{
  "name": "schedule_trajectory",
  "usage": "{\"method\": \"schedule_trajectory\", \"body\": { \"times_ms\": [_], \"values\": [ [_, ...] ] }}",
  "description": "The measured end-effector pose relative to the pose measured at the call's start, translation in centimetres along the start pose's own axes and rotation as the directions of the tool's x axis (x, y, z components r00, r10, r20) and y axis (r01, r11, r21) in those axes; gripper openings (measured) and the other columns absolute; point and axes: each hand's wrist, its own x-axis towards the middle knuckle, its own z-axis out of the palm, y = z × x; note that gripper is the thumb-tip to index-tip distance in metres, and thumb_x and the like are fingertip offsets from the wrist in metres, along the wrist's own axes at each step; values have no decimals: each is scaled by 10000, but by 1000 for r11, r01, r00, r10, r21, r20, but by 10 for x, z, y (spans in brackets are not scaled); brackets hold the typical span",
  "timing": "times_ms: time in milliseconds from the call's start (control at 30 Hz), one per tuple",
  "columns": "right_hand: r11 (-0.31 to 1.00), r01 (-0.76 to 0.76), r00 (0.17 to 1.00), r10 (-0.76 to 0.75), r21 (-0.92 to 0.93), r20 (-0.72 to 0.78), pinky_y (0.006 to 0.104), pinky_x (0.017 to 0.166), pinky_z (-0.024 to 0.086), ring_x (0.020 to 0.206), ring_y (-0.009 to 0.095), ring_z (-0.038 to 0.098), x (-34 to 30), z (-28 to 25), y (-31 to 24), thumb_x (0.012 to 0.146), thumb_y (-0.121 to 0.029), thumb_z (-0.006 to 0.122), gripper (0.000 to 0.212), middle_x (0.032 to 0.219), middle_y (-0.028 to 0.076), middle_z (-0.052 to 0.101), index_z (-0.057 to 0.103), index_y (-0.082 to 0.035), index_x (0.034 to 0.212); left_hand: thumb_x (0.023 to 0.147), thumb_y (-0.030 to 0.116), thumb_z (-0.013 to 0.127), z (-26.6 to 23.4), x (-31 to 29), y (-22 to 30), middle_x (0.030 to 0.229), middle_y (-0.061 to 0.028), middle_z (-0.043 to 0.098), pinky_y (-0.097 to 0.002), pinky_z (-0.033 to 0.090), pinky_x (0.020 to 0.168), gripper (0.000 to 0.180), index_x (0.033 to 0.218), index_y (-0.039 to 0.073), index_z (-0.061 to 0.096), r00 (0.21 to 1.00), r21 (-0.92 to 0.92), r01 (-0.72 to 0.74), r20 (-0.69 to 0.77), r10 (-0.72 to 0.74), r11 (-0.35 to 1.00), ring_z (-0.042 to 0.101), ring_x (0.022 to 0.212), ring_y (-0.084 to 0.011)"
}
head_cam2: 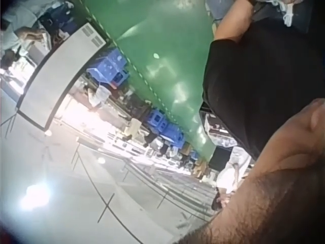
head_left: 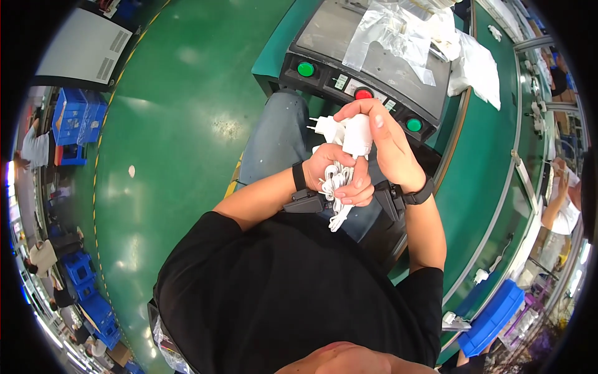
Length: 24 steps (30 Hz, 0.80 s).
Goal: The person picks up a power adapter from the conveyor belt, places it into a plastic bag on the machine, and presses the buttons to seal it. They then remove the sealed bag, place it back onto the conveyor belt, and repeat the process.
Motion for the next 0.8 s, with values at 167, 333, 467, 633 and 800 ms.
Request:
{"method": "schedule_trajectory", "body": {
  "times_ms": [167, 333, 467, 633, 800],
  "values": [
    [979, 111, 983, -134, -169, -128, 354, 1014, 394, 1115, 197, 528, -1, -5, -11, 1039, -461, 425, 525, 1261, 116, 553, 493, -1, 1282, 994, 321, 395, 8, 13, 13, 680, -108, 601, -375, 403, 729, 427, 962, 6, 682, 997, 194, 5, -72, 9, 981, 550, 674, -241],
    [983, 97, 995, -97, -156, 9, 396, 1102, 384, 1306, 271, 472, 6, -14, -1, 920, -417, 676, 848, 1392, 157, 484, 246, 24, 1503, 979, 334, 476, 46, 7, 50, 829, -126, 595, -392, 492, 777, 328, 970, 27, 593, 717, 717, 27, -500, 486, 697, 583, 828, -271],
    [958, 258, 952, -274, -124, -137, 340, 1026, 434, 1214, 223, 514, 5, 35, 6, 736, -245, 876, 959, 1308, 166, 527, 315, 65, 1450, 990, 257, 416, 49, 10, 92, 883, -106, 559, -410, 488, 851, 267, 1008, 19, 538, 881, 857, -207, -47, 471, 473, 555, 902, -250],
    [954, 269, 882, -300, -137, -364, 326, 904, 509, 1055, 189, 627, 36, 68, 29, 725, -279, 895, 664, 1067, 84, 645, 543, 4, 1211, 978, 303, 444, 69, 15, 101, 801, -62, 462, -412, 467, 832, 266, 1000, 46, 510, 852, 910, -233, 20, 523, 345, 471, 816, -217],
    [955, 153, 975, -187, -253, -117, 314, 776, 514, 846, 153, 653, 33, 76, 13, 860, -271, 786, 333, 834, 39, 685, 650, 13, 969, 994, 290, 508, 99, 5, 127, 795, -61, 429, -420, 470, 810, 262, 1001, 29, 504, 770, 939, -292, 345, 537, -185, 452, 793, -218]
  ]
}}
